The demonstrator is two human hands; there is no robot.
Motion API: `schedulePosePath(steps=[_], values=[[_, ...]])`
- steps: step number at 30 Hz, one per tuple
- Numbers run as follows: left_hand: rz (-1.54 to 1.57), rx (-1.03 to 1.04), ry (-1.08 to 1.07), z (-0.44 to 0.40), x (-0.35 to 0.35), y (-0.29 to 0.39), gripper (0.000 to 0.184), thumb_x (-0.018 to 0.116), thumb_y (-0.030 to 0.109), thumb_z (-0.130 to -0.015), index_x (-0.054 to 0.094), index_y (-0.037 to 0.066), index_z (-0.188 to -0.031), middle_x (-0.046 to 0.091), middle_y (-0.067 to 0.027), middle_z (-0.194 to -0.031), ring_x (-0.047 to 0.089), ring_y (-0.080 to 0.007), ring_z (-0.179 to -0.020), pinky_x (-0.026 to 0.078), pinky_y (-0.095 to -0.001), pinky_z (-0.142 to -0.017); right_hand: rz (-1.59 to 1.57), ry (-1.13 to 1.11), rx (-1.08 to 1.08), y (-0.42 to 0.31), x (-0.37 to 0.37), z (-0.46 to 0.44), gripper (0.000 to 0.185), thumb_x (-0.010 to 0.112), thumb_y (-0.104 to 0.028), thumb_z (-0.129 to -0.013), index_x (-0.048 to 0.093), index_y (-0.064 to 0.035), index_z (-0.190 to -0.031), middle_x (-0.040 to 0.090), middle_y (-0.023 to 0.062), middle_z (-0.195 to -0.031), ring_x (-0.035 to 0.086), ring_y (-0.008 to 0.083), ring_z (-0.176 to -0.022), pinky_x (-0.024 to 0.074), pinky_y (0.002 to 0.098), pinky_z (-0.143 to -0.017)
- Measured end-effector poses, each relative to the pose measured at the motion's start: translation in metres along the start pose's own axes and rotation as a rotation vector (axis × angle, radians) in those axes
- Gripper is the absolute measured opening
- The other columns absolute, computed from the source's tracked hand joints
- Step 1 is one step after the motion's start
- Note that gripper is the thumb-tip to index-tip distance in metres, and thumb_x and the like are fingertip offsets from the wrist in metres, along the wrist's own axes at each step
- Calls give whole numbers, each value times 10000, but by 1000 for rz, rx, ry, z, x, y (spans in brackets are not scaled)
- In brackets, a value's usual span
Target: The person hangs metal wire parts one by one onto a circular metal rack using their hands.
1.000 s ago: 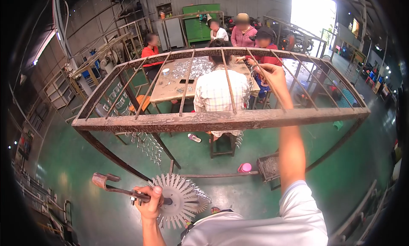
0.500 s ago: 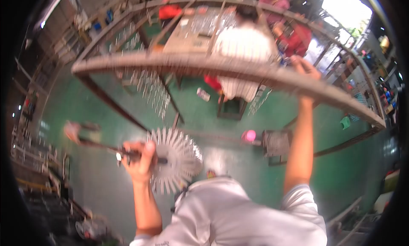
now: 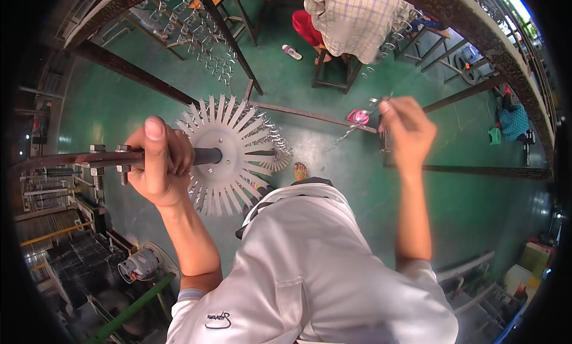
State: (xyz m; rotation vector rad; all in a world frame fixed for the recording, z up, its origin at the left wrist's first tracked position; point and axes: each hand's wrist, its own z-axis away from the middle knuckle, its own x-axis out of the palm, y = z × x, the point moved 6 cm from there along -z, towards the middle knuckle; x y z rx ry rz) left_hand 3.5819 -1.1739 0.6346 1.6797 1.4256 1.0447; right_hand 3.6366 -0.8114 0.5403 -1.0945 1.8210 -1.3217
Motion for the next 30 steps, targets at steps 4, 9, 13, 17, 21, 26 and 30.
schedulePosePath(steps=[4,9,13,17,21,26,30], values=[[-4,-1,15,0,0,2,472,513,217,-1059,354,113,-627,278,16,-480,210,-76,-363,172,-271,-332,38,-75,40,4,23,36,83,764,28,-853,750,53,-931,680,76,-879,617,99,-694,491,229,-580],[-24,5,42,1,6,7,476,515,219,-1059,349,113,-625,278,16,-480,209,-76,-358,171,-270,-330,135,-208,-138,-1,58,64,144,795,53,-786,768,17,-923,681,66,-809,571,107,-657,451,260,-567],[-28,9,41,4,11,11,483,517,220,-1058,346,113,-619,278,14,-475,220,-78,-354,168,-272,-328,135,-264,-139,-7,85,78,161,796,49,-783,766,6,-935,654,62,-771,552,124,-619,430,272,-544],[-32,19,30,9,16,14,493,518,219,-1056,344,112,-607,281,14,-469,232,-81,-350,171,-274,-328,146,-318,-183,-10,105,83,158,786,39,-775,757,-2,-925,632,75,-756,571,191,-623,440,315,-558],[-37,14,58,13,18,14,497,539,218,-1044,349,108,-598,288,14,-468,235,-84,-349,178,-275,-332,186,-376,-293,-16,114,82,178,771,69,-768,750,30,-940,644,83,-748,591,169,-638,435,294,-548],[-47,18,72,13,16,15,487,564,215,-1028,365,106,-597,298,18,-473,242,-85,-347,187,-273,-336,211,-404,-290,-17,119,81,205,782,50,-739,743,19,-937,644,94,-770,609,214,-681,460,316,-595],[-18,13,120,16,9,14,465,558,191,-1028,377,111,-607,306,28,-483,257,-81,-344,199,-266,-330,235,-403,-246,-32,116,76,158,786,-12,-754,746,-22,-907,623,85,-773,600,241,-660,473,343,-579]])
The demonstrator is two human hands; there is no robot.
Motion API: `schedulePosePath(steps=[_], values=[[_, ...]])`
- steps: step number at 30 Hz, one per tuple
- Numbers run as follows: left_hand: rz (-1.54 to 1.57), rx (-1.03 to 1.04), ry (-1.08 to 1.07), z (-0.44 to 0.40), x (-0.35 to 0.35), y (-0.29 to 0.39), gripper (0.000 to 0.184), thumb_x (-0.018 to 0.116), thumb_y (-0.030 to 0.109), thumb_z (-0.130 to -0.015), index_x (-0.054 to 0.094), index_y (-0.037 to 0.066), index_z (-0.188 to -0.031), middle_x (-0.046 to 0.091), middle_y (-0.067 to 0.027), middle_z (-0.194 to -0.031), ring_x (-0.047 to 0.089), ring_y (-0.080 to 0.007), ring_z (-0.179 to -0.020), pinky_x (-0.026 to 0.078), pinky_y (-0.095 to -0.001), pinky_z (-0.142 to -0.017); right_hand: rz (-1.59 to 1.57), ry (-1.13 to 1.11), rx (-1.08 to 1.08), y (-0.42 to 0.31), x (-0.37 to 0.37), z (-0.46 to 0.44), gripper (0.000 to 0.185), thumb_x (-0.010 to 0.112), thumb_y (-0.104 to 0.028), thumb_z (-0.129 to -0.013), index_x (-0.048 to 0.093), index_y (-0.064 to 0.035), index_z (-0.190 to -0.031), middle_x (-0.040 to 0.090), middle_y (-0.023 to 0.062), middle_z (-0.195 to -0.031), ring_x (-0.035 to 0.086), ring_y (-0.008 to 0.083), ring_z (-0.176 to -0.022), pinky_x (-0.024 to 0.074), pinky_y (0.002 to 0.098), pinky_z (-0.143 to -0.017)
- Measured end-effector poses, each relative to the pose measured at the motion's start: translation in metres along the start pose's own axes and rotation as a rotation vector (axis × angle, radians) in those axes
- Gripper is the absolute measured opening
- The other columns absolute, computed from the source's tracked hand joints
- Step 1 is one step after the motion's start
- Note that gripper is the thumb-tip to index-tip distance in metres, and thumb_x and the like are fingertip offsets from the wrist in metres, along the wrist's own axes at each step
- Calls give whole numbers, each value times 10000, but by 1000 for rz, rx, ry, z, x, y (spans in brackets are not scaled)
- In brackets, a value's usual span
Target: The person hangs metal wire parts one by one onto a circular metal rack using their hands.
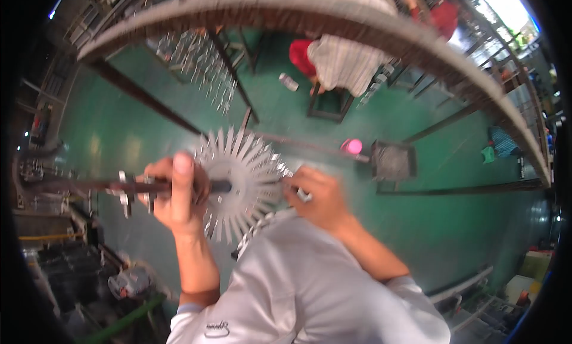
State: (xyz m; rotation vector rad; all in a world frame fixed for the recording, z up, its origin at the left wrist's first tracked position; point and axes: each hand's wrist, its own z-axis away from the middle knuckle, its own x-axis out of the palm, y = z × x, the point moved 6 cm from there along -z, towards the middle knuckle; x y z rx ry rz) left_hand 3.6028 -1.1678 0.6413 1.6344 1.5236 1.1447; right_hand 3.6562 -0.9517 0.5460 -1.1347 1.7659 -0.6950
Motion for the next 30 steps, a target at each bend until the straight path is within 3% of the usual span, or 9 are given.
schedulePosePath(steps=[4,7,8,11,14,22,26,27,30], values=[[30,19,22,2,-1,-7,528,631,233,-1000,348,122,-569,316,28,-459,251,-71,-326,196,-255,-308,86,57,30,-2,-60,-17,68,765,-43,-812,723,-17,-860,610,82,-707,586,195,-618,473,316,-587],[15,4,12,-11,8,-13,557,660,252,-981,331,127,-549,319,22,-425,250,-71,-317,184,-254,-298,313,540,117,55,-188,-86,117,714,-107,-890,696,3,-854,653,80,-742,593,120,-681,467,298,-627],[21,11,13,-4,2,-6,556,660,250,-980,330,128,-549,318,22,-420,249,-71,-317,181,-255,-297,381,738,-113,55,-215,-97,181,706,-157,-921,686,18,-878,665,73,-764,592,108,-725,472,288,-673],[15,1,11,-5,2,-6,554,662,249,-978,331,129,-550,318,24,-420,254,-70,-317,182,-256,-297,125,812,-61,76,-293,-170,276,723,-209,-939,716,41,-1056,692,44,-825,580,87,-744,483,273,-693],[12,-10,22,-4,0,-7,553,662,247,-978,331,129,-550,316,26,-423,258,-70,-319,186,-255,-299,-30,676,-70,99,-326,-228,313,710,-213,-954,720,31,-1150,694,30,-830,542,51,-647,428,220,-569],[11,-4,44,-2,-8,-4,523,678,214,-968,351,116,-572,350,9,-437,283,-75,-322,212,-252,-304,23,403,18,75,-336,-271,278,754,-211,-910,764,-13,-1105,715,6,-818,530,29,-597,418,198,-537],[-8,-5,65,-1,-11,-7,511,682,214,-967,362,113,-581,355,6,-438,289,-75,-323,220,-249,-306,-9,389,88,83,-347,-269,290,774,-207,-892,760,23,-1070,721,39,-807,579,54,-612,436,207,-541],[-16,-4,67,-1,-11,-7,509,682,216,-967,365,113,-582,354,7,-437,289,-75,-323,221,-249,-307,-24,408,86,76,-343,-267,265,779,-191,-901,751,34,-1039,654,-9,-703,557,36,-573,426,188,-520],[-22,-7,78,-1,-11,-8,504,686,223,-965,376,109,-585,362,3,-436,291,-75,-322,220,-249,-309,-61,494,-38,80,-348,-267,256,770,-183,-909,750,39,-1036,680,17,-745,572,46,-592,440,191,-531]])
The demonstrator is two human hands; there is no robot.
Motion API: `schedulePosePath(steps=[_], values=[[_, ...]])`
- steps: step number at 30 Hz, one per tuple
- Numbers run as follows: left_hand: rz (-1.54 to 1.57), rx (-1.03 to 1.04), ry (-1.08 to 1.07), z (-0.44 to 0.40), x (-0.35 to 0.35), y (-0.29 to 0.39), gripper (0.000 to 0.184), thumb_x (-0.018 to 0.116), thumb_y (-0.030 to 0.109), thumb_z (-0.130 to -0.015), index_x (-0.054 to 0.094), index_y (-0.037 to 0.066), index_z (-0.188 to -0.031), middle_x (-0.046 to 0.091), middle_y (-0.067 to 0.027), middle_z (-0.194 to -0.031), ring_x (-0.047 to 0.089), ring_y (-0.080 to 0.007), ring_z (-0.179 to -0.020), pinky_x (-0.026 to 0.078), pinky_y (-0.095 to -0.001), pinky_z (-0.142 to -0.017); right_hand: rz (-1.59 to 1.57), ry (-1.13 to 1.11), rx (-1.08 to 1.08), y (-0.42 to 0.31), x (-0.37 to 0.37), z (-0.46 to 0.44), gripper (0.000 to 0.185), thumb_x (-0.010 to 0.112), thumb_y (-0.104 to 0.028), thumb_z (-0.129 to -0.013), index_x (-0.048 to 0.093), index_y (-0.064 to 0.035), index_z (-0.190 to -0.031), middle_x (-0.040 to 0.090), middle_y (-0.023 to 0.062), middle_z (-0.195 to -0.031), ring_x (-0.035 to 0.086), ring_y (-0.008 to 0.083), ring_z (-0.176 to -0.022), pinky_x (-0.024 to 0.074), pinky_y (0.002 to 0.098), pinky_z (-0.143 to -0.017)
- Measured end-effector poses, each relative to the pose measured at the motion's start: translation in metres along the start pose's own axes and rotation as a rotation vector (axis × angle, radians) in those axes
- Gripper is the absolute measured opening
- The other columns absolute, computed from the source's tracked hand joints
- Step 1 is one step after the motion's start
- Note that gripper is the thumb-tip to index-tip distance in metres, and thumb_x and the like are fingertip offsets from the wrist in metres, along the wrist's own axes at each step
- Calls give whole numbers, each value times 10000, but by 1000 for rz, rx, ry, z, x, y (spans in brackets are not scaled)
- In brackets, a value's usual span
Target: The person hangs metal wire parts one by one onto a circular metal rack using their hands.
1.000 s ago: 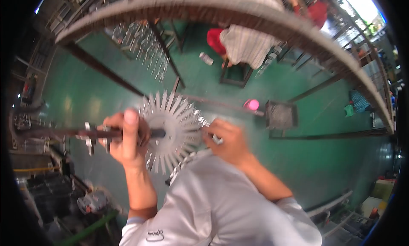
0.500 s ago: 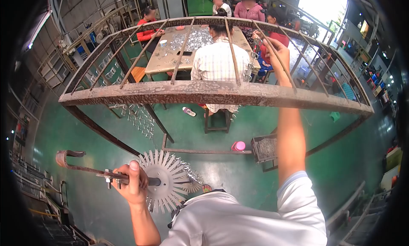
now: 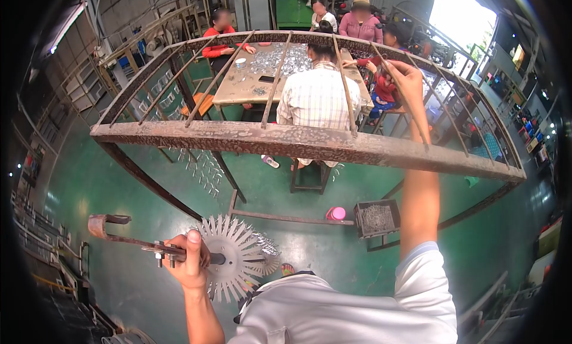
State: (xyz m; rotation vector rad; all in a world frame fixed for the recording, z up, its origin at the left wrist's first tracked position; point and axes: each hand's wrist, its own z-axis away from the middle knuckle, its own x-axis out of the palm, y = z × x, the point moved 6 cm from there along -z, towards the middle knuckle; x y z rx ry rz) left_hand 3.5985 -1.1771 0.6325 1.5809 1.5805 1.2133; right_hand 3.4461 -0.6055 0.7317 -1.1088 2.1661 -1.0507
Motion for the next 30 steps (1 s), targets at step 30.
schedulePosePath(steps=[30], values=[[-83,-6,152,-11,-8,5,526,744,184,-930,414,98,-530,421,-4,-440,358,-81,-339,261,-255,-344,-24,-285,208,-12,134,384,124,805,59,-783,743,61,-891,701,97,-800,616,126,-697,468,243,-627]])
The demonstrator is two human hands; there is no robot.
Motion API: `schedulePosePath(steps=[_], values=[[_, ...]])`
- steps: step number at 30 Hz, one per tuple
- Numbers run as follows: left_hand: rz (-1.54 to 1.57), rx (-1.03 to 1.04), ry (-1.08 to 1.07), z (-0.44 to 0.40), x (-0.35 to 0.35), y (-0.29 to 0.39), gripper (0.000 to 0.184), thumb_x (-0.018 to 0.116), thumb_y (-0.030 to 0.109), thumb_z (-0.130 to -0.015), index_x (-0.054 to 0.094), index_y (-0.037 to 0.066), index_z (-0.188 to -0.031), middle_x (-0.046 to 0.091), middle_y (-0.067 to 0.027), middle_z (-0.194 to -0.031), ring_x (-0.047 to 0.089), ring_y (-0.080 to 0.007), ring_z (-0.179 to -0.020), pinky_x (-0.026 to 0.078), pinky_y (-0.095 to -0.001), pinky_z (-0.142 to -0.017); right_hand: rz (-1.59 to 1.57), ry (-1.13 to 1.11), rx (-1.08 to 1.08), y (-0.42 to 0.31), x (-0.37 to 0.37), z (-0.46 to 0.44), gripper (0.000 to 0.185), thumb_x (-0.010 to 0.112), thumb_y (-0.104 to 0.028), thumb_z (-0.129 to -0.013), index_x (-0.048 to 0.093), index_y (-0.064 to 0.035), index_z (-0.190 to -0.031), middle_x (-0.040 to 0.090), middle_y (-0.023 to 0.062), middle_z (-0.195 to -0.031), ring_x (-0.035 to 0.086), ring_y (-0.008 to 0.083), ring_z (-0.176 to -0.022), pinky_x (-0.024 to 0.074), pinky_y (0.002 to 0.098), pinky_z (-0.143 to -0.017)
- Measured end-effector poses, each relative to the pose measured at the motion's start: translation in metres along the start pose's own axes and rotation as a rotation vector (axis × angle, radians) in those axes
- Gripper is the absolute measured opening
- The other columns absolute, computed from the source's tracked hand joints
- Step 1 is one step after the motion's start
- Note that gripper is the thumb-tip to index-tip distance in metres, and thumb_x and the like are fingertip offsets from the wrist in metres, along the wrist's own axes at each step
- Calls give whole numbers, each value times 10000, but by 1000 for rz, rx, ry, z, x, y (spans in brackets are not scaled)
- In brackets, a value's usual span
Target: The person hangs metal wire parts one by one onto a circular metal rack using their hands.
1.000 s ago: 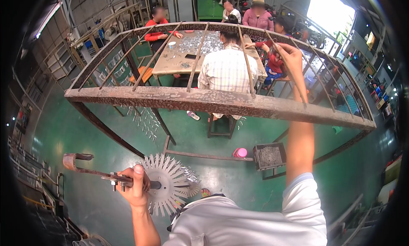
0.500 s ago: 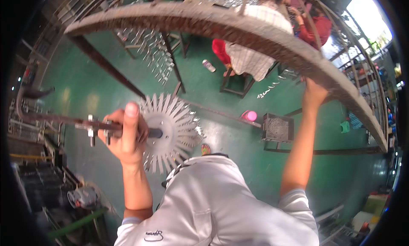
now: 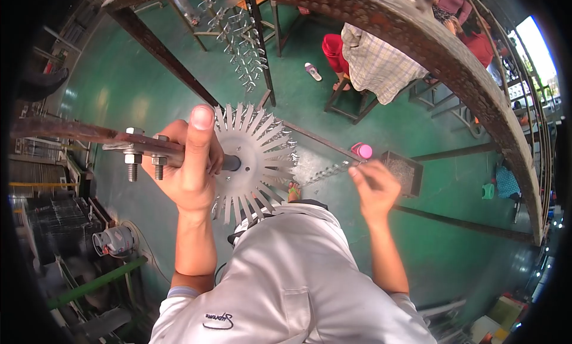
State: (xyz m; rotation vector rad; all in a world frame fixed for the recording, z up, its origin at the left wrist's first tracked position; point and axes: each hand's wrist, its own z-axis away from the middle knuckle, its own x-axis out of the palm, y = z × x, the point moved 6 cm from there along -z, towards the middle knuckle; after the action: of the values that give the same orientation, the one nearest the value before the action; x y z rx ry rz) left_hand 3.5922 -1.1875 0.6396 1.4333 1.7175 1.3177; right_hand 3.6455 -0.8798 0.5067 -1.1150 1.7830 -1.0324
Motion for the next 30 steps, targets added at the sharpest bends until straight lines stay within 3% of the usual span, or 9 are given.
schedulePosePath(steps=[7,10,18,30], values=[[-23,-4,27,-2,-15,-9,510,747,179,-926,425,90,-540,442,-8,-443,380,-79,-346,280,-253,-354,-62,-127,-41,-18,68,19,177,784,101,-761,760,40,-926,672,69,-737,544,102,-593,427,244,-557],[-122,44,21,-1,-17,-7,528,601,205,-1012,366,111,-548,363,-6,-441,276,-84,-349,202,-286,-351,-55,-157,-104,-19,96,18,195,782,94,-740,757,23,-920,624,61,-683,504,139,-559,389,282,-544],[-140,59,30,-6,-39,-3,513,642,194,-988,380,102,-556,377,-1,-444,295,-85,-348,198,-278,-350,31,-280,-244,-31,139,8,184,754,70,-720,738,-4,-887,614,63,-695,500,206,-561,384,330,-573],[-38,71,80,-30,-101,-10,462,677,133,-961,406,96,-588,401,-3,-458,319,-78,-355,206,-266,-349,84,-423,-180,-48,197,2,121,764,-7,-795,733,-5,-911,597,79,-699,492,203,-562,391,330,-558]])
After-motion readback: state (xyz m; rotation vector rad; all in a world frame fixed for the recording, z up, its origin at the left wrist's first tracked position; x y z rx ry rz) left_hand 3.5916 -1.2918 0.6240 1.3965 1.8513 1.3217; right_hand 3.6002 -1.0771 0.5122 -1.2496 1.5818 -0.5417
